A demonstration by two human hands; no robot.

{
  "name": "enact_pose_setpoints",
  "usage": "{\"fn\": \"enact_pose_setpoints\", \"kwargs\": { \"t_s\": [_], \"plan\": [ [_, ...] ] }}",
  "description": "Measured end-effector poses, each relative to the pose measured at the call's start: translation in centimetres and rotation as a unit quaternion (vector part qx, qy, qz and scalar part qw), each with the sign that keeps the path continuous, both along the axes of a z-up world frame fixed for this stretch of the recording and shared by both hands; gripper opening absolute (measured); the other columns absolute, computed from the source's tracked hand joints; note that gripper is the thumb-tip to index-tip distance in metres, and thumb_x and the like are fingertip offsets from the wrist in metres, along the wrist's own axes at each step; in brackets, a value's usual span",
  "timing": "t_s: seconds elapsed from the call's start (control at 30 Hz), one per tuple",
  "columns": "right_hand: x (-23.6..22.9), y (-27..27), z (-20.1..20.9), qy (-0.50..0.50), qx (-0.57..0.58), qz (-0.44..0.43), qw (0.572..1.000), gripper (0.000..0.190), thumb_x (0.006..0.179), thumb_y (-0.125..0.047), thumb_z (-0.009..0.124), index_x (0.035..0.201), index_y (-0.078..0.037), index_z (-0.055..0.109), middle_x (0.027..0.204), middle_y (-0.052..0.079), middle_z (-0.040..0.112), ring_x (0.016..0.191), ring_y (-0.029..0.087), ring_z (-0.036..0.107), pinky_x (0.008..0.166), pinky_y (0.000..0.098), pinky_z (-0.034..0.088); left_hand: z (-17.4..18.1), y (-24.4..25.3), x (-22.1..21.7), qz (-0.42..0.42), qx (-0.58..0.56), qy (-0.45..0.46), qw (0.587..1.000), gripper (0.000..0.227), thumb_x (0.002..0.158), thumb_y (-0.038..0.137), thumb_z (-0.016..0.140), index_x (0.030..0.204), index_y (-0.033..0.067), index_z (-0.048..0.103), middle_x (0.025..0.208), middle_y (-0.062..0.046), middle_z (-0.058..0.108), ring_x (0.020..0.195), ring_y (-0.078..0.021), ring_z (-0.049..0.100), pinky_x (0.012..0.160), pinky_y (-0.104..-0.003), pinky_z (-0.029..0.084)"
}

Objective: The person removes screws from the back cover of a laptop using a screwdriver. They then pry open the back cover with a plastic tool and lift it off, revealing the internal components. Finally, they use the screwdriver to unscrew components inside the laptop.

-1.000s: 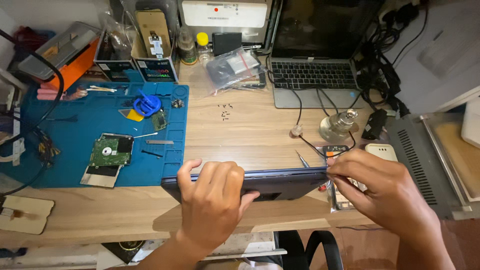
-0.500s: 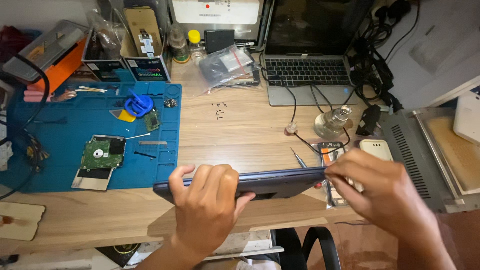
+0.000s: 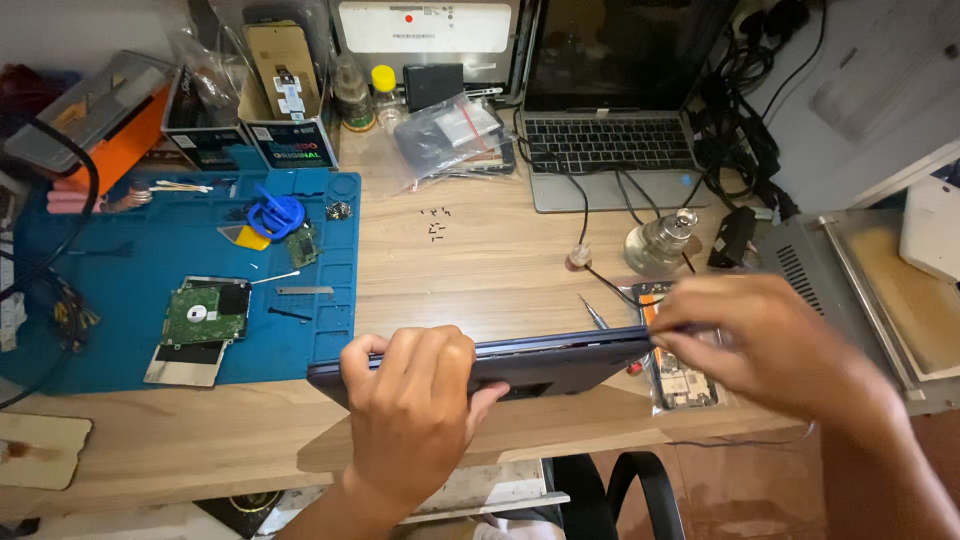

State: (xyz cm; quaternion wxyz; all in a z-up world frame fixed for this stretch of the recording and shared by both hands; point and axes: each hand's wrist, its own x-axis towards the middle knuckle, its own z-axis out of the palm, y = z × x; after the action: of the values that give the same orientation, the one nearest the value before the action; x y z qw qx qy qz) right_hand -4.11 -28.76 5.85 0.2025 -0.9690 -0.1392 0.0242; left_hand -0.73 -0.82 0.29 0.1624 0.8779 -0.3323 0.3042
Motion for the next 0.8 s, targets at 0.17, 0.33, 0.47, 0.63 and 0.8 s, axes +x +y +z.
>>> {"fn": "enact_pose_setpoints", "kwargs": {
  "t_s": [0.17, 0.33, 0.47, 0.63, 0.8],
  "plan": [
    [-2.1, 1.8, -2.2, -0.136, 0.148, -0.063, 0.978, 0.003, 0.074, -0.007, 0.064, 0.074, -0.004, 0.065, 0.070, 0.004, 0.066, 0.063, 0.012, 0.061, 0.061, 0.0225, 0.048, 0.1, 0.0, -0.1, -0.007, -0.004, 0.003, 1.000, 0.044, 0.067, 0.040, 0.080, 0.084, 0.0109, 0.053, 0.080, 0.000, 0.057, 0.068, -0.0172, 0.051, 0.070, -0.037, 0.029],
    [-2.2, -0.2, -5.8, -0.004, 0.341, -0.247, 0.907, 0.009, 0.073, -0.010, 0.068, 0.072, -0.001, 0.066, 0.069, 0.007, 0.065, 0.059, 0.012, 0.054, 0.054, 0.0230, 0.039, 0.2, -0.1, -0.3, -0.004, -0.012, 0.002, 1.000, 0.043, 0.065, 0.037, 0.082, 0.083, 0.0115, 0.053, 0.082, 0.001, 0.059, 0.070, -0.0171, 0.053, 0.072, -0.037, 0.031],
    [-2.3, -0.3, -7.0, -0.022, 0.364, -0.248, 0.897, 0.009, 0.074, -0.011, 0.066, 0.076, -0.002, 0.066, 0.074, 0.008, 0.066, 0.067, 0.015, 0.060, 0.062, 0.0252, 0.047, 0.1, -0.2, 0.0, -0.001, -0.012, 0.002, 1.000, 0.051, 0.058, 0.039, 0.087, 0.083, 0.0117, 0.052, 0.082, 0.001, 0.059, 0.070, -0.0164, 0.054, 0.072, -0.037, 0.031],
    [-3.4, 1.3, -12.6, -0.151, 0.463, -0.248, 0.838, 0.011, 0.078, -0.003, 0.057, 0.086, 0.003, 0.060, 0.089, 0.017, 0.062, 0.082, 0.025, 0.062, 0.075, 0.0322, 0.057, 0.2, -0.4, 0.3, 0.004, -0.009, 0.019, 1.000, 0.053, 0.054, 0.042, 0.088, 0.080, 0.0137, 0.050, 0.080, 0.003, 0.058, 0.068, -0.0169, 0.051, 0.072, -0.037, 0.030],
    [-3.1, 4.8, -18.8, -0.261, 0.707, -0.243, 0.610, 0.013, 0.088, -0.006, 0.054, 0.100, -0.004, 0.053, 0.109, 0.013, 0.057, 0.092, 0.025, 0.057, 0.076, 0.0345, 0.051, -0.2, -0.4, 1.6, 0.000, 0.019, 0.074, 0.997, 0.060, 0.052, 0.053, 0.085, 0.080, 0.0149, 0.048, 0.073, 0.002, 0.053, 0.070, -0.0198, 0.049, 0.074, -0.037, 0.029]
  ]
}}
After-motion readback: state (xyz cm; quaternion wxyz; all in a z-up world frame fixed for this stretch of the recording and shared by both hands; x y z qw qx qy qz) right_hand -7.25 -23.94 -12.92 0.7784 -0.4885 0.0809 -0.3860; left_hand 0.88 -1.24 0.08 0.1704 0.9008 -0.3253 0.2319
